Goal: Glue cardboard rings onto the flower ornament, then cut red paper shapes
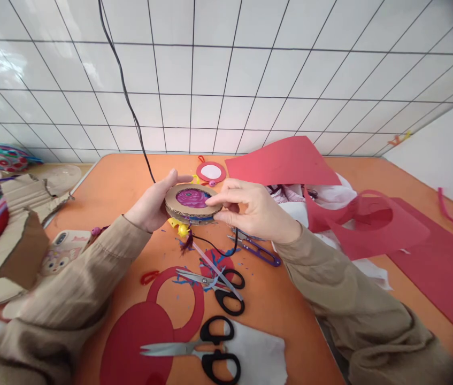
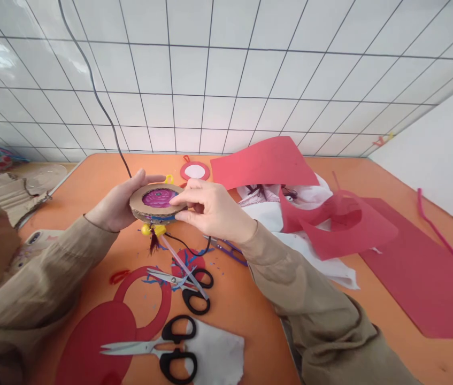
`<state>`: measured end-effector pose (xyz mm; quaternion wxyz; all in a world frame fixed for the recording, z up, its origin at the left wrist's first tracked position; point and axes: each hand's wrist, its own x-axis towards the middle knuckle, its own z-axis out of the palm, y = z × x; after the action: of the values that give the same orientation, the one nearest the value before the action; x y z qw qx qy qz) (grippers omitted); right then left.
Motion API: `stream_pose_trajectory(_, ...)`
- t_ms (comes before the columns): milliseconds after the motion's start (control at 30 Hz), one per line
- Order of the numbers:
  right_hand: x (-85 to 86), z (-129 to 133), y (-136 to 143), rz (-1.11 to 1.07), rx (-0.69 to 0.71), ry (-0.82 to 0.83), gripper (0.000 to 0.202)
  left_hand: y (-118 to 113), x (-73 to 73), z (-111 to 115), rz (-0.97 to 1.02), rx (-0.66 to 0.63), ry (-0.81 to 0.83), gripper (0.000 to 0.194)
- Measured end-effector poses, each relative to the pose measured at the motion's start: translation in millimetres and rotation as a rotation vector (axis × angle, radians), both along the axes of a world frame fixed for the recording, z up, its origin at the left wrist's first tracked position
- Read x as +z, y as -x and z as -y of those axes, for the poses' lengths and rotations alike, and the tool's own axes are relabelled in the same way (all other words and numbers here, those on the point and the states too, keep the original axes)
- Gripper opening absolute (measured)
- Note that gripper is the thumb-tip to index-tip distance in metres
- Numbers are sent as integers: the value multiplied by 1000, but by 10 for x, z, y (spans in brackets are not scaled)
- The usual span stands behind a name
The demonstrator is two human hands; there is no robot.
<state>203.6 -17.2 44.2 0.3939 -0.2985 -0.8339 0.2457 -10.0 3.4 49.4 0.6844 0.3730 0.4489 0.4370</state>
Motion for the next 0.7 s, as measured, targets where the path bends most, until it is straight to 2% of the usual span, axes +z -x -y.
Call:
stream_pose_trajectory(133, 11, 32, 4, 14, -13, -47, 21, 34, -20, -32, 12, -55, 4, 45)
stream_pose_trajectory(300, 71, 68, 24, -7, -69, -131, 23, 73, 16, -60, 76, -33, 1, 48)
stream_pose_trajectory(467, 22, -16, 18, -48, -278, -169, 21, 102, 73, -73, 69, 12, 19, 50)
stream_pose_trajectory(533, -79, -83, 28, 49, -353, -141, 14, 100, 101, -68, 61, 28, 7, 51)
stream_pose_trajectory(567, -148, -115, 44, 151, -341, -128, 13, 96, 117, -62, 59, 33, -4, 51)
stream_pose_trajectory(700, -468, -189, 175, 621, -82, -199, 39, 84, 193, -22, 58, 26, -40, 54)
